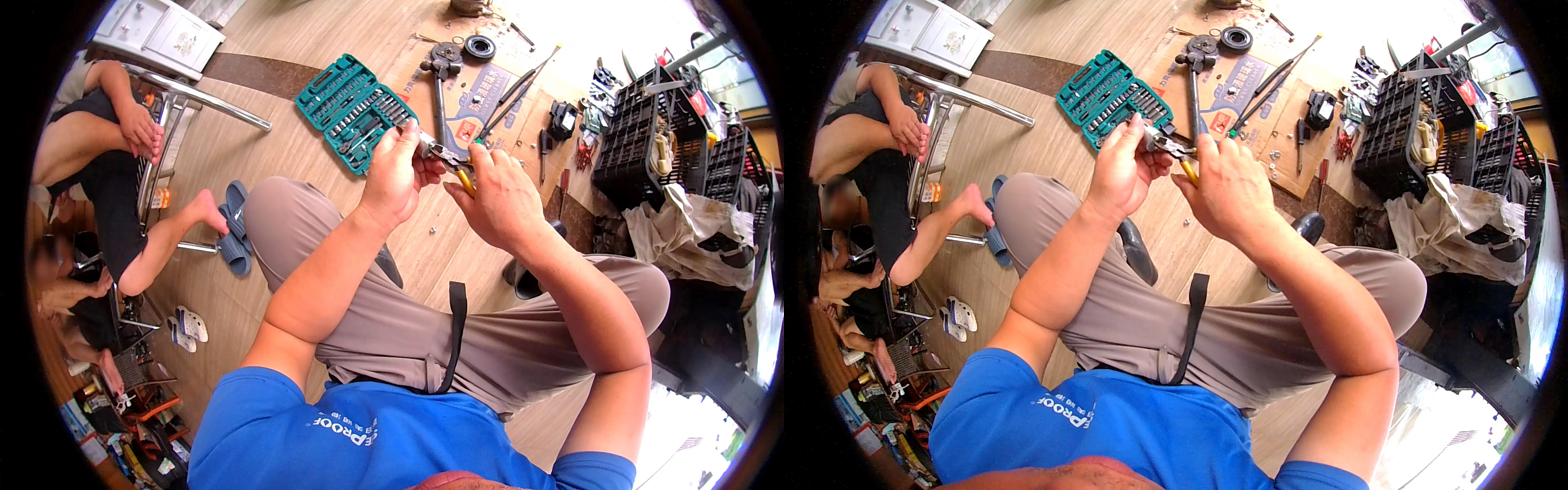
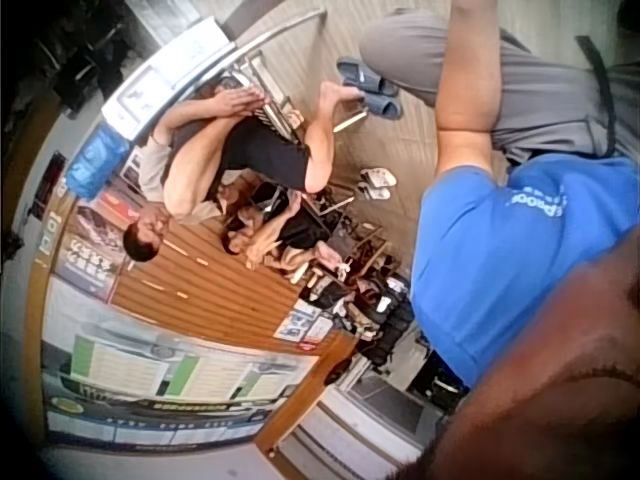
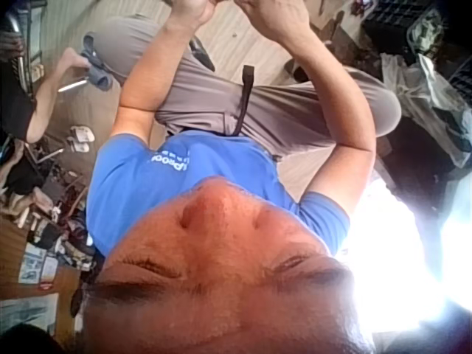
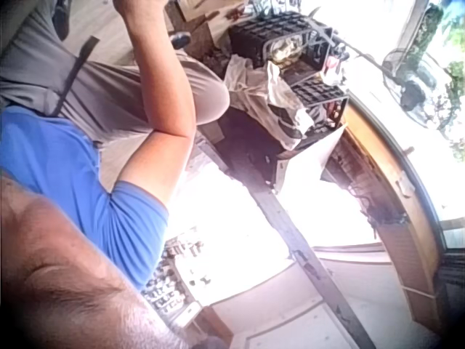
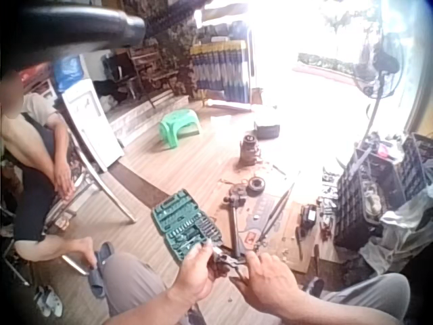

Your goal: The person uses pliers to pull and twist small metal components inside a cylindrical part, rotating the object by hand to access different internal sections.

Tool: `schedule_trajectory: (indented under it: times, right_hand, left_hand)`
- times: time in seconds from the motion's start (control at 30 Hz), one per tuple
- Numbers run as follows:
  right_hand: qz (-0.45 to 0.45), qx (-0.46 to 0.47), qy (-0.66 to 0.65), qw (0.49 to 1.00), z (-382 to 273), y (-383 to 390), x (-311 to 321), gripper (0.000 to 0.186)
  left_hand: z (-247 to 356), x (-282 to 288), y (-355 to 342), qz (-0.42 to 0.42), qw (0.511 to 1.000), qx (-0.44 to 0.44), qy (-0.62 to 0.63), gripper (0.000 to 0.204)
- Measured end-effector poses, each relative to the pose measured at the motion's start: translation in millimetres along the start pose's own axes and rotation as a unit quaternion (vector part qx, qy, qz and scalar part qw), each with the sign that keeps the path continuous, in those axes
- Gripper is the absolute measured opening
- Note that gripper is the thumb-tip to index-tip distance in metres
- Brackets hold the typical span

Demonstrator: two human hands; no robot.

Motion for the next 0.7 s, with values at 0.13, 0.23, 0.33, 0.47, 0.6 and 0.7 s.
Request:
schedule_trajectory:
  times: [0.13, 0.23, 0.33, 0.47, 0.6, 0.7]
  right_hand:
    - [-0.02, -0.021, -0.028, 0.999, -0.2, 0.0, 0.1, 0.052]
    - [-0.04, -0.039, -0.045, 0.997, -3.2, -0.2, 2.1, 0.051]
    - [-0.054, -0.048, -0.055, 0.996, -4.2, -0.1, 1.9, 0.049]
    - [-0.062, -0.055, -0.057, 0.995, -5.1, -0.5, 1.6, 0.045]
    - [-0.071, -0.065, -0.056, 0.994, -6.7, -1.0, 1.6, 0.043]
    - [-0.092, -0.075, -0.066, 0.991, -7.1, -1.9, 0.6, 0.044]
  left_hand:
    - [0.5, -1.4, 0.6, 0.001, 1.0, -0.015, -0.015, 0.026]
    - [0.4, -0.8, 0.7, -0.002, 1.0, -0.023, -0.015, 0.026]
    - [0.4, -1.5, 0.5, 0.0, 1.0, -0.029, -0.007, 0.025]
    - [1.3, -1.2, 0.1, -0.011, 0.999, -0.033, 0.0, 0.023]
    - [1.3, 0.0, -0.8, -0.017, 1.0, -0.026, 0.003, 0.023]
    - [-0.8, 4.1, -2.2, -0.028, 0.999, -0.004, 0.035, 0.024]
Point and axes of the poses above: each hand's wrist, its own y-axis away from the middle knuckle, its own x-axis out of the back of the hand, z = x × y, the point moved 1 cm from there along -y, towards the middle knuckle, and after that the axes turned 8 degrees about -y, right-handed, at the moved point
